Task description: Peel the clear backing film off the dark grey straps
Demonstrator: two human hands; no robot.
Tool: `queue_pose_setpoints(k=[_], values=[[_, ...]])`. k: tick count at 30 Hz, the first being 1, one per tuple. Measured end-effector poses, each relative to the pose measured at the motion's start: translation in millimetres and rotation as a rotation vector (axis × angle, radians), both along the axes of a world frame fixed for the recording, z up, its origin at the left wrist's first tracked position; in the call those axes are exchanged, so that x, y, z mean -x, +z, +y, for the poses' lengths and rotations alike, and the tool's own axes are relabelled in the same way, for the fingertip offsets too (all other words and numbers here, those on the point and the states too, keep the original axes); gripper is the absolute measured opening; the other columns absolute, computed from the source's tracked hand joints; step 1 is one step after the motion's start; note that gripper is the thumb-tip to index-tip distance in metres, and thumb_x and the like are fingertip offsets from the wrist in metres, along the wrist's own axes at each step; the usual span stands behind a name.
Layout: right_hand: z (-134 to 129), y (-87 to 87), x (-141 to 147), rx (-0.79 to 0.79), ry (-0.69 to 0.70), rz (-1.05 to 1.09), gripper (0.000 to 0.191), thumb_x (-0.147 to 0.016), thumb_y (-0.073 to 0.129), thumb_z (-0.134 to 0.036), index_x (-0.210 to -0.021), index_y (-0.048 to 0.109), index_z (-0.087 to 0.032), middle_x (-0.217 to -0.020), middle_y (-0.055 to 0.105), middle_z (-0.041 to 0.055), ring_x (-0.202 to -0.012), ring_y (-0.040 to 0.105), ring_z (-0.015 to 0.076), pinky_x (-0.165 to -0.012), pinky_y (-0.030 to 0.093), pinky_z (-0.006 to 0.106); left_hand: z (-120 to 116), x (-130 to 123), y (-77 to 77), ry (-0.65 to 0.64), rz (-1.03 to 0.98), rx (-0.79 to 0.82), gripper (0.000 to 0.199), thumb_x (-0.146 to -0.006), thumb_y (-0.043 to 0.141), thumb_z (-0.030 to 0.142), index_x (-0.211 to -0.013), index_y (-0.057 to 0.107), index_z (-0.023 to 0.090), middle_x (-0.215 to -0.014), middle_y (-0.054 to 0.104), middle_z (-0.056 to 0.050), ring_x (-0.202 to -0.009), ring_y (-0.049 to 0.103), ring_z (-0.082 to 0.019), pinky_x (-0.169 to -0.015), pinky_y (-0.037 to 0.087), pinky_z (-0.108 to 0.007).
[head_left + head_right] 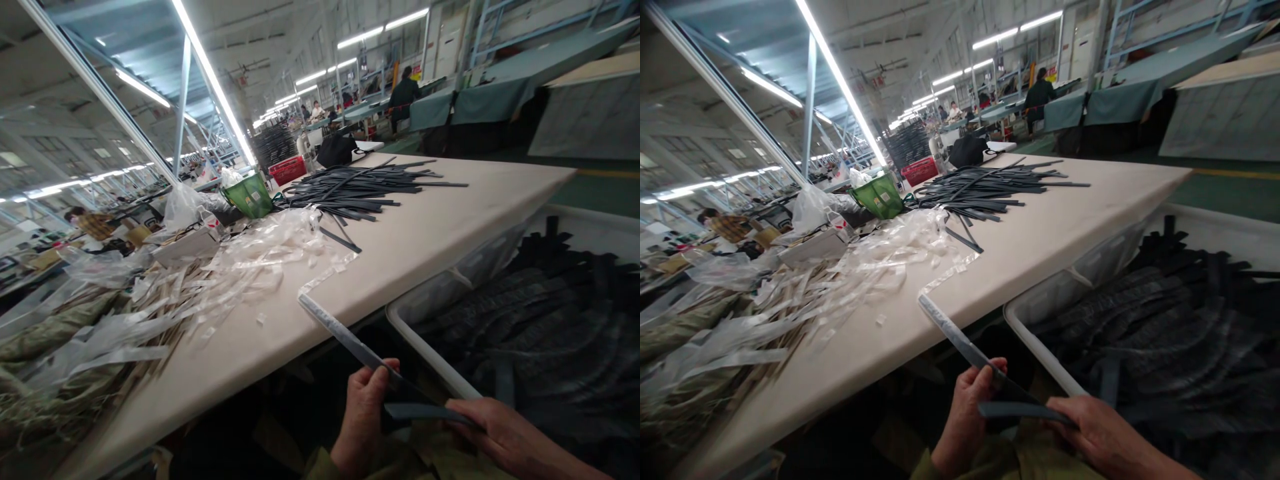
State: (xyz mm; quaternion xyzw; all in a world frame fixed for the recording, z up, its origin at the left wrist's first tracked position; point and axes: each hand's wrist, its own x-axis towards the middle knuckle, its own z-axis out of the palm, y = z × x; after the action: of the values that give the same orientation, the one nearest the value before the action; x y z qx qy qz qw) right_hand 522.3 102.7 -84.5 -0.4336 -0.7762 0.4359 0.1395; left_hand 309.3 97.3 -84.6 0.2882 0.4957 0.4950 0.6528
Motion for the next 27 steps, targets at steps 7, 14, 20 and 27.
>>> queue_pose_setpoints(k=[7,14,20,27], values=[[1,-5.3,10,-0.083,-0.029,0.068,0.066,-0.096,0.024,-0.069,-0.087,0.068,-0.020,-0.074,0.071,0.0061,-0.069,0.067,0.0227,-0.062,0.047,0.029,-6,-13,8.4,-0.272,0.024,-0.141,0.049,-0.074,0.075,0.055,-0.097,0.080,0.012,-0.093,0.076,-0.012,-0.091,0.066,-0.027,-0.085,0.049,-0.035],[-11,-20.9,-12,-0.090,-0.058,0.063,0.069,-0.091,0.026,-0.078,-0.074,0.062,-0.021,-0.068,0.067,0.0038,-0.062,0.063,0.0205,-0.058,0.042,0.029,-9,0,13.4,-0.171,0.040,-0.237,0.039,-0.080,0.071,0.049,-0.099,0.080,0.017,-0.114,0.074,-0.012,-0.111,0.063,-0.030,-0.097,0.048,-0.038],[-5,-22.0,3,-0.131,-0.032,0.082,0.057,-0.096,0.030,-0.067,-0.080,0.060,-0.022,-0.071,0.069,0.0045,-0.065,0.065,0.0213,-0.060,0.043,0.029,-12,-8,9.1,-0.177,0.023,-0.172,0.048,-0.077,0.072,0.056,-0.101,0.078,0.014,-0.106,0.076,-0.014,-0.102,0.067,-0.029,-0.090,0.051,-0.035],[16,21.7,28,-0.121,0.011,0.129,0.059,-0.096,0.029,-0.068,-0.073,0.057,-0.022,-0.069,0.067,0.0046,-0.063,0.063,0.0209,-0.058,0.042,0.029,38,4,30.0,-0.070,-0.266,0.106,0.057,-0.066,0.086,0.045,-0.105,0.069,0.008,-0.077,0.075,-0.011,-0.065,0.069,-0.019,-0.065,0.053,-0.029]])
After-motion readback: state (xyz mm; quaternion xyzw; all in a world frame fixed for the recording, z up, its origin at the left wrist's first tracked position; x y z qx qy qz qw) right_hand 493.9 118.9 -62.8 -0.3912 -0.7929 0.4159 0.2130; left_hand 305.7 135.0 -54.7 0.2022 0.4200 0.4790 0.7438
